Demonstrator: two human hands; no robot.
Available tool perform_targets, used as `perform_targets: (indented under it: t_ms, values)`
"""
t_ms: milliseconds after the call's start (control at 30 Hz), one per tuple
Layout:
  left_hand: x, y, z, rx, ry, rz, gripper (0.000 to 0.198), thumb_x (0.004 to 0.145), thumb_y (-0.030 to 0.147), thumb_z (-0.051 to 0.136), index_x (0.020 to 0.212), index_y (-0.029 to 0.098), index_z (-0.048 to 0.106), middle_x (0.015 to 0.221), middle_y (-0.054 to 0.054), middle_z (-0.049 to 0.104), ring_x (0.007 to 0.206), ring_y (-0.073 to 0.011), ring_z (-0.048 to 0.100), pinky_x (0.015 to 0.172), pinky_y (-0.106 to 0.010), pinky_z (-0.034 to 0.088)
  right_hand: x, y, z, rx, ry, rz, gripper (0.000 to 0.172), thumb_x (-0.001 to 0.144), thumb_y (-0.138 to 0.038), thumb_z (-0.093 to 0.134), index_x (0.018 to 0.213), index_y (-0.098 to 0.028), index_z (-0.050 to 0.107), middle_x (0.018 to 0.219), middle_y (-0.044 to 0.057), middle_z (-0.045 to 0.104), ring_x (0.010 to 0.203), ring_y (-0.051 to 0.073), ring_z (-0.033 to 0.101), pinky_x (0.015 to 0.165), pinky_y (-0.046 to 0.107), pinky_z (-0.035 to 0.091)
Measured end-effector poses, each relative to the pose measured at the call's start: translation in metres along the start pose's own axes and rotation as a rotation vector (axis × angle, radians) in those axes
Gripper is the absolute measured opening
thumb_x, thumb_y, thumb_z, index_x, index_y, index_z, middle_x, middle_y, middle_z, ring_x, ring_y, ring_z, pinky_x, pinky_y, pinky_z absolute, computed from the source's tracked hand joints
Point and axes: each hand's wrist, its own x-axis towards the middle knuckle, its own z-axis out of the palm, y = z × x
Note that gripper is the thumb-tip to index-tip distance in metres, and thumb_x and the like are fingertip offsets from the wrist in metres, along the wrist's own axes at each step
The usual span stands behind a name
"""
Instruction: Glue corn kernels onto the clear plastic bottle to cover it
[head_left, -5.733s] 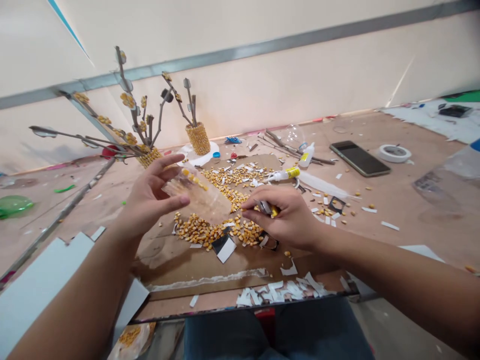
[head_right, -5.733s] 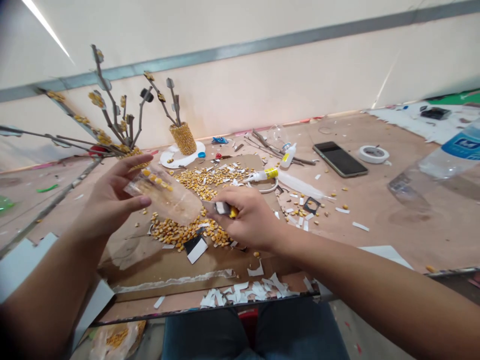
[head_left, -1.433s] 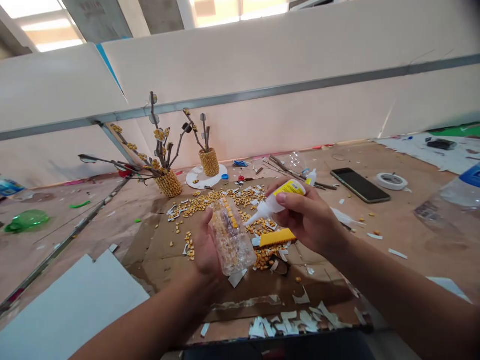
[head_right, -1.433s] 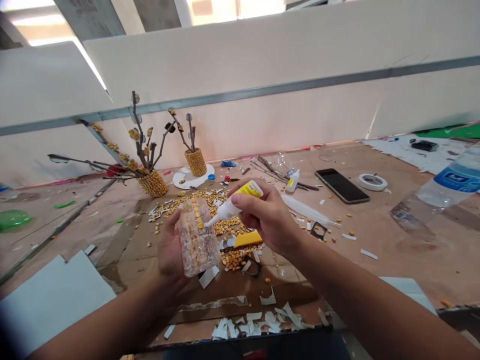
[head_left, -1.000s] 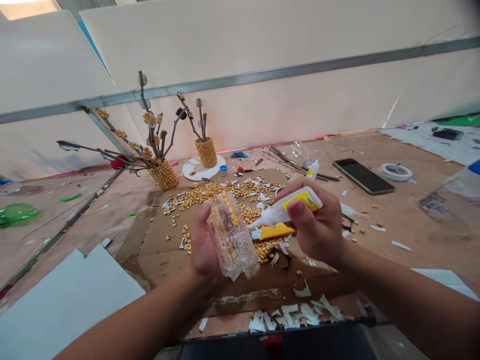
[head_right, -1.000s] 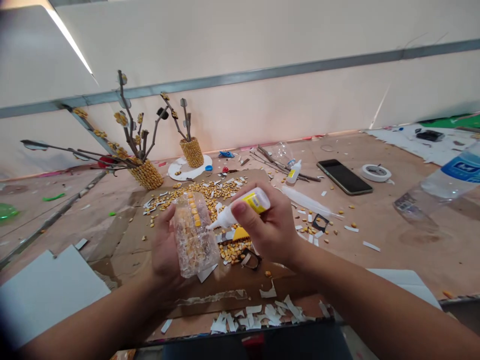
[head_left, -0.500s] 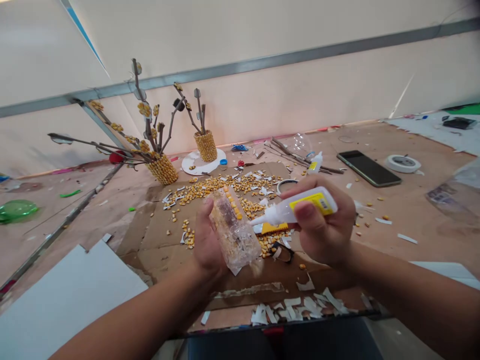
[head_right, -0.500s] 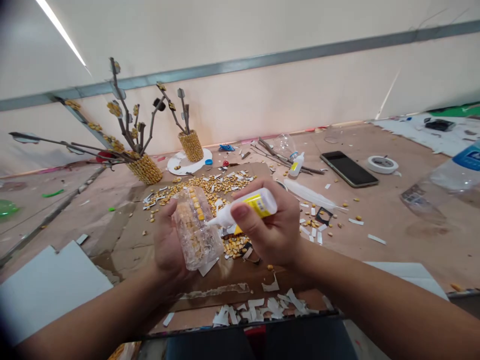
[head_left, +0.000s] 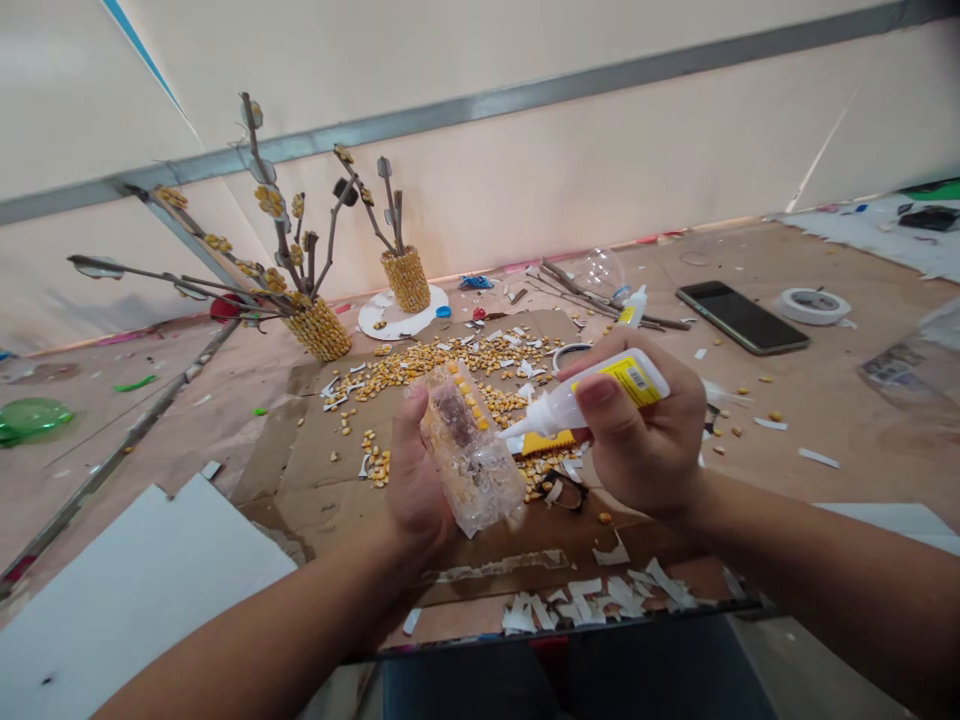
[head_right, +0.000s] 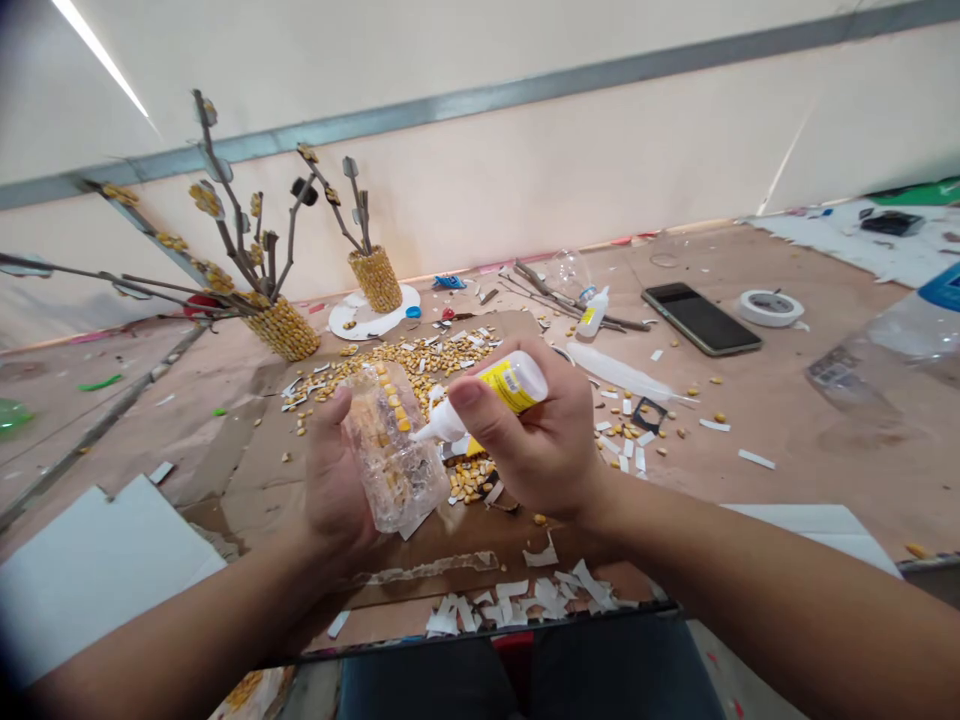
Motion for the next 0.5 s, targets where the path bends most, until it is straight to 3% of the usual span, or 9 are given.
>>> perform_targets:
  t_ms: [267,500]
  values:
    - [-0.0019,-0.0003,0.0003,-0.053,-0.038,-0.007,0.034,0.091,0.052,0.070,0.102,0.020,0.071,0.075,0.000,0.068,0.067,-0.0209,0.066,0.080,-0.038,0.060,-0.0057,0.0043,-0.0007,-0.020,-0.017,0.027,0.028,0.096,-0.055,0.075,0.087,-0.029,0.071,0.065,-0.001,0.066,0.043,0.012,0.049,0.039,0.029,0.039]
    - [-0.0038,0.0008,0.0045,-0.030,-0.028,-0.033,0.035,0.091,0.054,0.068,0.098,0.020,0.069,0.080,-0.003,0.070,0.088,-0.0287,0.074,0.093,-0.044,0.059,-0.0079,0.0044,-0.0012,-0.027,-0.031,0.012,0.022,0.099,-0.049,0.074,0.089,-0.030,0.071,0.068,-0.001,0.067,0.046,0.013,0.051,0.043,0.030,0.042]
